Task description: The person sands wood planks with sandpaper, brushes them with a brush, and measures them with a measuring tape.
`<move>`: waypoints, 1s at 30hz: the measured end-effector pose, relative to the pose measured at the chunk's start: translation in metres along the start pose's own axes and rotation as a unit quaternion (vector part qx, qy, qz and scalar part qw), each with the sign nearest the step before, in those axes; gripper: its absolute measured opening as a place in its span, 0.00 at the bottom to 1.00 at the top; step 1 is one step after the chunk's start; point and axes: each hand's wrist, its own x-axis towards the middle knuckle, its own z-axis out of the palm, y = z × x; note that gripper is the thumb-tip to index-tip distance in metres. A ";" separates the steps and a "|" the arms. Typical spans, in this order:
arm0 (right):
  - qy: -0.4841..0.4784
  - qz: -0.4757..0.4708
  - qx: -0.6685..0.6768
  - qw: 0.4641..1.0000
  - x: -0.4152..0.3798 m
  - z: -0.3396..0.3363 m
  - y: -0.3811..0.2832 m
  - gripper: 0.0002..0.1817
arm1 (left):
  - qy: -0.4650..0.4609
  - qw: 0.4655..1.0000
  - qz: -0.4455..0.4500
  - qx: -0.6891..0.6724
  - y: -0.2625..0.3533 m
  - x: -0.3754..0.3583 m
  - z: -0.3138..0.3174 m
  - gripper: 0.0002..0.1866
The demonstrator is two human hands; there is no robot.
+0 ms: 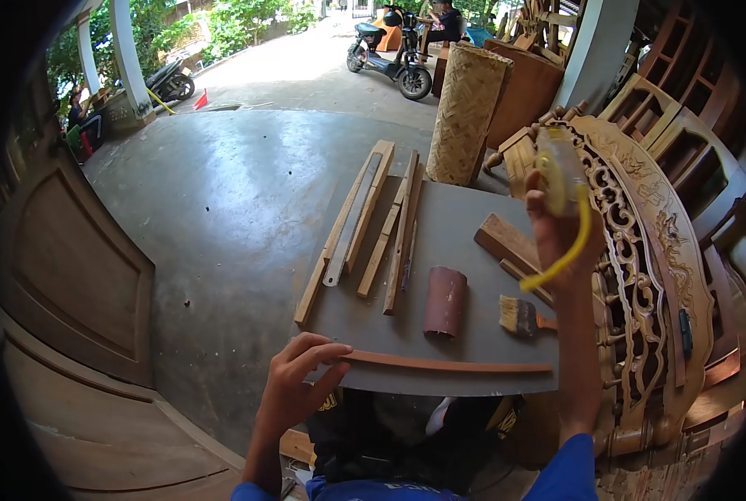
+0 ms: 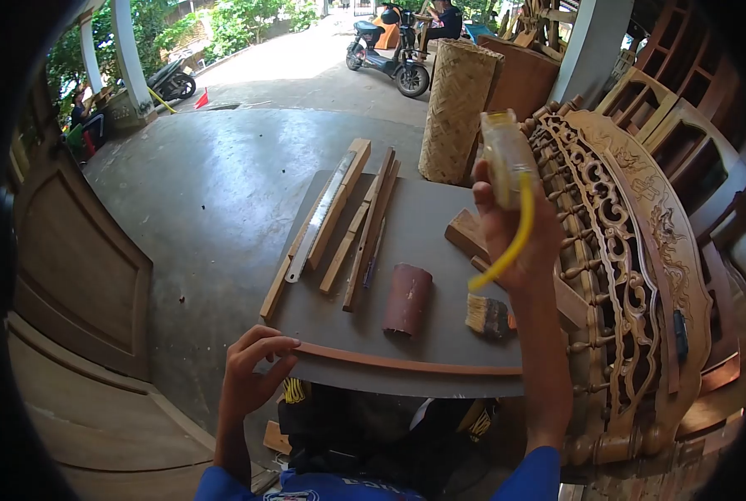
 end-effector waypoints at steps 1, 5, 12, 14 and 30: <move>-0.001 0.009 0.047 0.999 -0.008 0.011 -0.008 0.31 | -0.006 1.000 0.012 -0.017 0.002 0.001 0.001 0.12; 0.032 -0.004 0.184 0.982 -0.056 0.024 -0.028 0.32 | -0.053 0.988 0.009 -0.146 0.018 0.003 0.012 0.10; 0.044 0.016 0.093 0.995 -0.151 0.007 0.006 0.34 | -0.187 0.844 -0.124 -0.488 0.034 0.002 0.042 0.10; 0.010 0.064 -0.082 0.995 -0.158 0.017 0.016 0.29 | -0.201 0.801 -0.177 -0.535 0.044 0.007 0.051 0.12; -0.200 0.070 -0.636 0.742 -0.162 0.045 -0.012 0.27 | -0.279 0.741 -0.292 -0.536 0.035 0.002 0.054 0.05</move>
